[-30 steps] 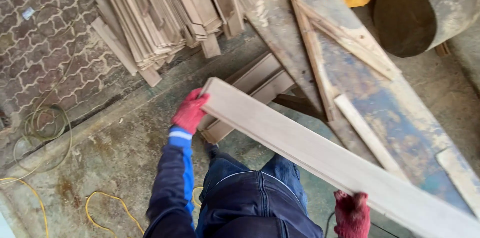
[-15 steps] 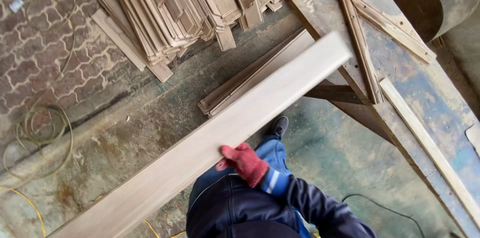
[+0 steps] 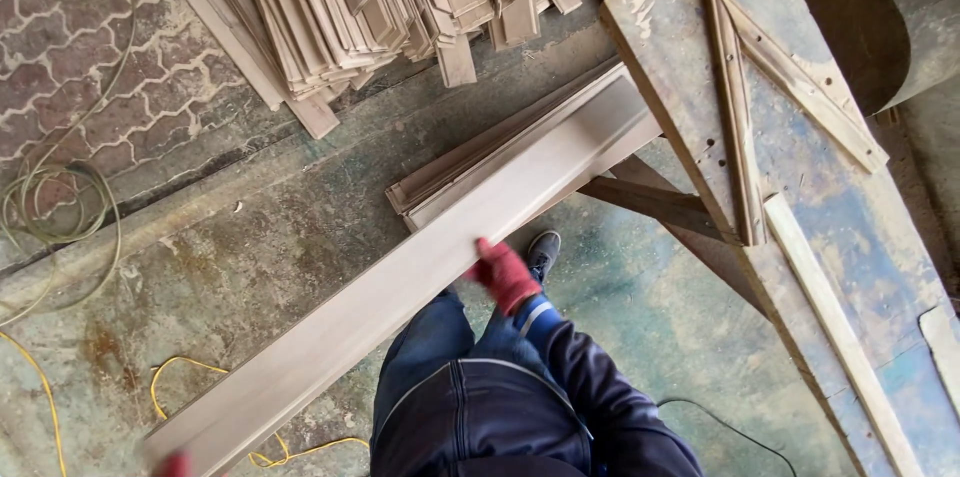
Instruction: Sanding a piece of wood using a power sander and manual sandpaper.
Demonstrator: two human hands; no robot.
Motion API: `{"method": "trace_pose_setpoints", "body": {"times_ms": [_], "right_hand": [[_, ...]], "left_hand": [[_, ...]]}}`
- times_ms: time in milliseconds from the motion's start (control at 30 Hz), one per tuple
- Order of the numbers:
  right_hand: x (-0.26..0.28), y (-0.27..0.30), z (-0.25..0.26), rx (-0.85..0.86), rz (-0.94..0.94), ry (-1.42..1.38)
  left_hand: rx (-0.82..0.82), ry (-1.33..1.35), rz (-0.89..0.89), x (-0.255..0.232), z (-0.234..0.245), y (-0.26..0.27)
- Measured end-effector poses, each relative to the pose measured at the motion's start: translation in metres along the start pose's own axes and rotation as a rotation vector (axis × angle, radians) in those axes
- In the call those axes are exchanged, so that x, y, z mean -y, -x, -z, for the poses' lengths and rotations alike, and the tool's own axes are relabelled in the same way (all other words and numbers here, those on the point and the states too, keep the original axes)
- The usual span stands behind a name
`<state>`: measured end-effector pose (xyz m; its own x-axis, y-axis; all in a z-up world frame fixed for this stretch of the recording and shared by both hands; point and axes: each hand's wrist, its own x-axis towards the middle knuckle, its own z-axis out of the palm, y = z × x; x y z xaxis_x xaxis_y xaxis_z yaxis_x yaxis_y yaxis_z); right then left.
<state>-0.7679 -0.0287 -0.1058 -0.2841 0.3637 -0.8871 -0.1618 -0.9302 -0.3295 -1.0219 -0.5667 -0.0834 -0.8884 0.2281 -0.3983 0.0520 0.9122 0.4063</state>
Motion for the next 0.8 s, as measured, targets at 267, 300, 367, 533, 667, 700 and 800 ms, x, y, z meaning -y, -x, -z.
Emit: {"method": "trace_pose_setpoints", "body": {"times_ms": [267, 300, 367, 533, 667, 700, 800], "right_hand": [[0.157, -0.098, 0.177, -0.445, 0.184, -0.113], [0.167, -0.110, 0.199, -0.454, 0.203, -0.044], [0.187, -0.101, 0.212, -0.468, 0.211, 0.028], [0.181, -0.095, 0.271, -0.424, 0.080, 1.506], [0.148, -0.032, 0.299, -0.389, -0.071, 1.316], [0.139, -0.019, 0.311, -0.430, -0.099, 1.152], [0.093, -0.012, 0.396, -0.501, -0.147, 1.018]], "left_hand": [[0.146, 1.000, 0.616, -0.293, -0.135, 0.063], [0.163, 1.010, 0.650, -0.306, -0.158, 0.065], [0.179, 1.013, 0.693, -0.325, -0.197, 0.069], [0.254, 0.950, 0.720, -0.362, -0.274, 0.063], [0.244, 0.893, 0.700, -0.328, -0.333, 0.046], [0.242, 0.866, 0.678, -0.310, -0.349, 0.039], [0.272, 0.692, 0.622, -0.260, -0.394, 0.009]]}}
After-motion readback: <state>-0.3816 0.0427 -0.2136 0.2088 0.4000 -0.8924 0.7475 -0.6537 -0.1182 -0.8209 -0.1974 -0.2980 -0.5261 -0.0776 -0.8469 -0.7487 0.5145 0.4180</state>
